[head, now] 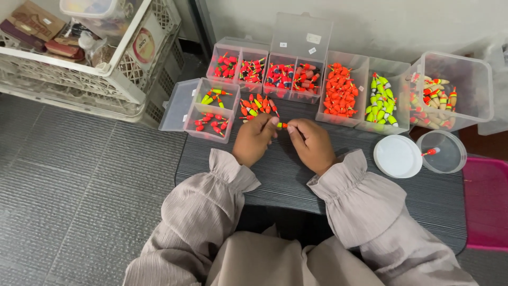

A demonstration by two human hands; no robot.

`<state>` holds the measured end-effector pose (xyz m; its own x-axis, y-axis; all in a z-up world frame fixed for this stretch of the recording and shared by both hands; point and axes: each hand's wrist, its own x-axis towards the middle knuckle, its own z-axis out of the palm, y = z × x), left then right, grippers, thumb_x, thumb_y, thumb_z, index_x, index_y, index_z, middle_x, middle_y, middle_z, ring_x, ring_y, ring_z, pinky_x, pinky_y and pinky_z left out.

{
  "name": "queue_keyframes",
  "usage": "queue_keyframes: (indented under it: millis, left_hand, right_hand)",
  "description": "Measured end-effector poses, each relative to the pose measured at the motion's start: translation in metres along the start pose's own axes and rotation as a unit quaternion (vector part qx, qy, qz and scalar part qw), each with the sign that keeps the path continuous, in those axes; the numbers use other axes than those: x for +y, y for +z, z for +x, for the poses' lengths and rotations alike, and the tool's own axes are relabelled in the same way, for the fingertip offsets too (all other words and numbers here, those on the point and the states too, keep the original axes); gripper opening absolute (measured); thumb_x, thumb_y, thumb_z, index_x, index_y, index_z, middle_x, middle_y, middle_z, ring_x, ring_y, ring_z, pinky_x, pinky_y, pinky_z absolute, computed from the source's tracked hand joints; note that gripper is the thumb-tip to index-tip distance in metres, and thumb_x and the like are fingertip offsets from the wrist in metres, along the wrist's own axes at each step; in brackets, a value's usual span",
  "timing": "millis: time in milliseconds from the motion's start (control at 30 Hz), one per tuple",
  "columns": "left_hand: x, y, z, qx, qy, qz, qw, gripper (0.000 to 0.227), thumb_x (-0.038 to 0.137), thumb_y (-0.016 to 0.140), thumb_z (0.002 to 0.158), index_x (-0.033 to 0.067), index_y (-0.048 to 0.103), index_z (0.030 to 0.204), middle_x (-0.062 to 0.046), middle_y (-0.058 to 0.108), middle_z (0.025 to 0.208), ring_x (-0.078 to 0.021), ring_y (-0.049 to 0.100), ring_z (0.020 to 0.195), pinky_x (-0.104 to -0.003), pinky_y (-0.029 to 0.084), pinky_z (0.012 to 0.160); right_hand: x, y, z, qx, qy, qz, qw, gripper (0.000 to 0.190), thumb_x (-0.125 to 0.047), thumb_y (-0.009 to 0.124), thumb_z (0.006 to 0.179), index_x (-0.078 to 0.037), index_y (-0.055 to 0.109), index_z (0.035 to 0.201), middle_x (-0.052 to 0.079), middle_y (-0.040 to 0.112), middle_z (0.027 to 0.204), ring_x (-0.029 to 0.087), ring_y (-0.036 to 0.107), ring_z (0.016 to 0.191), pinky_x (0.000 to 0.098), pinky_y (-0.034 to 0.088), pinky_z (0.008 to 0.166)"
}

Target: Assembling fishing floats by inserting colored tips into float bodies.

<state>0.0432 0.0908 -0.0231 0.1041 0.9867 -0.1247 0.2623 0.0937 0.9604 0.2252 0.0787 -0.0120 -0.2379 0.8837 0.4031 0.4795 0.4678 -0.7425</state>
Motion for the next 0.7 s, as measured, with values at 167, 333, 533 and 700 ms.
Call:
queue_keyframes:
  millis: [167,333,533,700]
  left_hand:
    - [0.016,-0.003,-0.009,-0.008,0.035,-0.009,0.999,0.014,0.014,0.062,0.099,0.0071,0.07,0.107,-0.014,0.072,0.089,-0.015,0.063,0.064,-0.026,0.056,0.053]
    - [0.028,-0.005,-0.016,-0.006,0.042,-0.026,0.999,0.016,0.01,0.064,0.097,0.0045,0.07,0.111,-0.019,0.072,0.094,-0.0156,0.064,0.065,-0.026,0.058,0.053]
    - [0.008,0.002,-0.008,0.004,0.05,0.04,0.998,0.02,0.019,0.058,0.102,0.005,0.072,0.107,-0.015,0.072,0.08,-0.0177,0.068,0.058,-0.028,0.06,0.05]
    - [0.062,-0.015,-0.05,0.127,0.14,0.206,0.96,0.014,0.02,0.064,0.097,0.0147,0.07,0.109,-0.02,0.073,0.101,-0.0455,0.068,0.098,-0.055,0.056,0.082]
  right_hand:
    - [0.005,0.0,0.0,-0.016,0.018,0.0,1.0,0.017,-0.016,0.056,0.105,-0.008,0.07,0.103,0.015,0.067,0.081,0.033,0.068,0.08,0.0427,0.055,0.07]
    - [0.007,-0.001,0.003,-0.037,0.007,-0.01,0.999,0.017,-0.016,0.055,0.105,-0.007,0.07,0.105,0.016,0.069,0.085,0.036,0.069,0.085,0.0448,0.056,0.073]
    - [0.012,0.0,0.0,-0.023,-0.035,-0.014,0.999,0.015,-0.016,0.057,0.104,-0.008,0.071,0.106,0.016,0.071,0.087,0.037,0.07,0.088,0.045,0.057,0.077]
    - [0.012,-0.003,0.0,-0.038,-0.005,-0.009,0.999,0.025,-0.026,0.054,0.106,-0.007,0.07,0.105,0.02,0.072,0.092,0.042,0.069,0.093,0.0504,0.056,0.08]
